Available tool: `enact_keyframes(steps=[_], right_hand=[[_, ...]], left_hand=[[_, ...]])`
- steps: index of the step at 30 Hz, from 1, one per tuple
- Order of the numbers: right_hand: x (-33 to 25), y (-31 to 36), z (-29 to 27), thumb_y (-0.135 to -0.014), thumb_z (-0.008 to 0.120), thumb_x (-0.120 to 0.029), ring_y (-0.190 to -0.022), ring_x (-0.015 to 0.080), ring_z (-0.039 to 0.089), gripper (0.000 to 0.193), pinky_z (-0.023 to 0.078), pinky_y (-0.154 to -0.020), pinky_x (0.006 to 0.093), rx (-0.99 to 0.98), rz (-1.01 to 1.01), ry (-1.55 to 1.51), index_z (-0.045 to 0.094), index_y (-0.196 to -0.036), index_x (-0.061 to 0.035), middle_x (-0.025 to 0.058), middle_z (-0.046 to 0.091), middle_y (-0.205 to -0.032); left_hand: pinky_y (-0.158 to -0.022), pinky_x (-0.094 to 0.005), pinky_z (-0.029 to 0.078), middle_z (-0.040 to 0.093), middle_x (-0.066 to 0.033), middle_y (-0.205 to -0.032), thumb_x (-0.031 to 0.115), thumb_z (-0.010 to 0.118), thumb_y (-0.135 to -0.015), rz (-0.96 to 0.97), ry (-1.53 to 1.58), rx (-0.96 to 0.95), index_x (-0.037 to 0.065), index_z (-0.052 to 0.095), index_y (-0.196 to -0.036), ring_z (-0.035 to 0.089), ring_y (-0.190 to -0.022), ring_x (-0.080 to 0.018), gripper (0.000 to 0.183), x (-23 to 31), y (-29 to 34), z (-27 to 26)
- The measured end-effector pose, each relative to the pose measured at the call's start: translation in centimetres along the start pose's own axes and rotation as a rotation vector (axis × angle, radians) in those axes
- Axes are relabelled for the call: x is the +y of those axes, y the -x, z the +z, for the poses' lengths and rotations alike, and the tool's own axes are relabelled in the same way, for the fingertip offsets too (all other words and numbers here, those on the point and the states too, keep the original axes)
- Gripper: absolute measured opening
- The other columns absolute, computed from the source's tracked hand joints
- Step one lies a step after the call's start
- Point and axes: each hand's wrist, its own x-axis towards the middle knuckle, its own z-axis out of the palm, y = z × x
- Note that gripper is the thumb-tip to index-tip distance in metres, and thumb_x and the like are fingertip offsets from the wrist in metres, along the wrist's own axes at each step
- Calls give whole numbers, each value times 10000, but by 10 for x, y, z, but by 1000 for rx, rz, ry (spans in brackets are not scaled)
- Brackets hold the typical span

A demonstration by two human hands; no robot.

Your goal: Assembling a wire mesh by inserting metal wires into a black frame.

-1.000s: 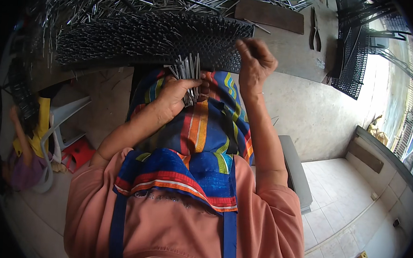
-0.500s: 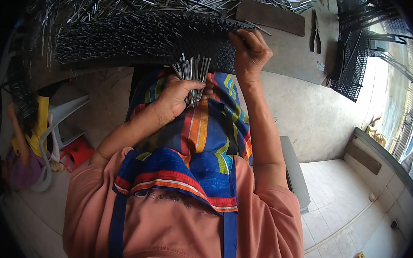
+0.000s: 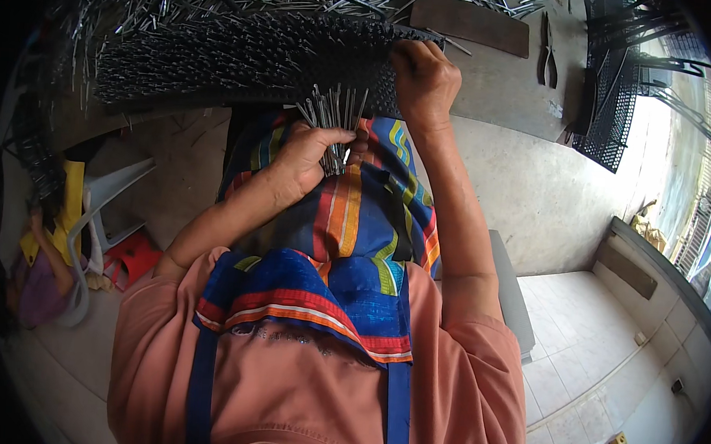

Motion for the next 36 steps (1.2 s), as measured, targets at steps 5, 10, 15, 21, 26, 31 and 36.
enact_keyframes(steps=[5, 10, 15, 21, 26, 31, 36], right_hand=[[-19, 20, -12, -772, 747, -75, -634, 132, 617, 123, 485, -605, 256, -51, 265, -214, 700, -853, 4, 49, 648, -704], [-27, 33, -11, -777, 747, -73, -602, 86, 564, 116, 444, -545, 234, -521, 548, -569, 694, -827, 17, 0, 625, -687], [-40, 22, 1, -791, 736, -59, -523, 29, 428, 74, 306, -472, 195, -210, 696, -813, 700, -843, -19, -23, 584, -653], [-49, -3, 35, -786, 715, 21, -706, 52, 547, 45, 424, -661, 193, 131, 203, -707, 700, -824, 3, -26, 611, -727], [-53, -8, 43, -755, 727, 38, -718, 60, 553, 78, 434, -672, 202, 104, 92, -594, 696, -825, 19, 5, 635, -769], [-55, -1, 44, -736, 729, 52, -730, 67, 573, 106, 448, -677, 202, 107, 48, -597, 703, -835, 22, 21, 651, -783], [-53, 8, 49, -728, 736, 32, -698, 99, 611, 107, 477, -641, 230, 49, 26, -446, 715, -830, 6, 51, 660, -773]], left_hand=[[-568, -333, 587, 690, -159, -836, -70, 619, -797, 49, 37, -70, -38, 623, -982, 704, -693, -253, 189, 3, 4, 0], [-580, -336, 594, 693, -140, -849, -49, 628, -817, 65, 11, -97, -17, 634, -1005, 706, -702, -253, 190, 4, 13, 1], [-580, -336, 597, 693, -137, -850, -46, 594, -840, 55, 71, 16, -14, 649, -987, 703, -682, -254, 160, 10, 17, -11], [-629, -352, 600, 698, -120, -899, -62, 619, -829, 89, 36, -22, 16, 633, -1035, 708, -760, -241, 221, 7, 23, -19], [-625, -348, 595, 696, -125, -916, -82, 615, -819, 104, 38, -7, 17, 623, -1060, 708, -762, -240, 260, 12, 26, -20], [-627, -349, 594, 696, -125, -924, -93, 594, -823, 109, 70, -23, 9, 619, -1058, 709, -767, -243, 258, 14, 29, -15], [-637, -345, 593, 696, -118, -926, -104, 588, -816, 116, 68, -26, -1, 628, -1054, 707, -779, -239, 263, 6, 20, -21]])
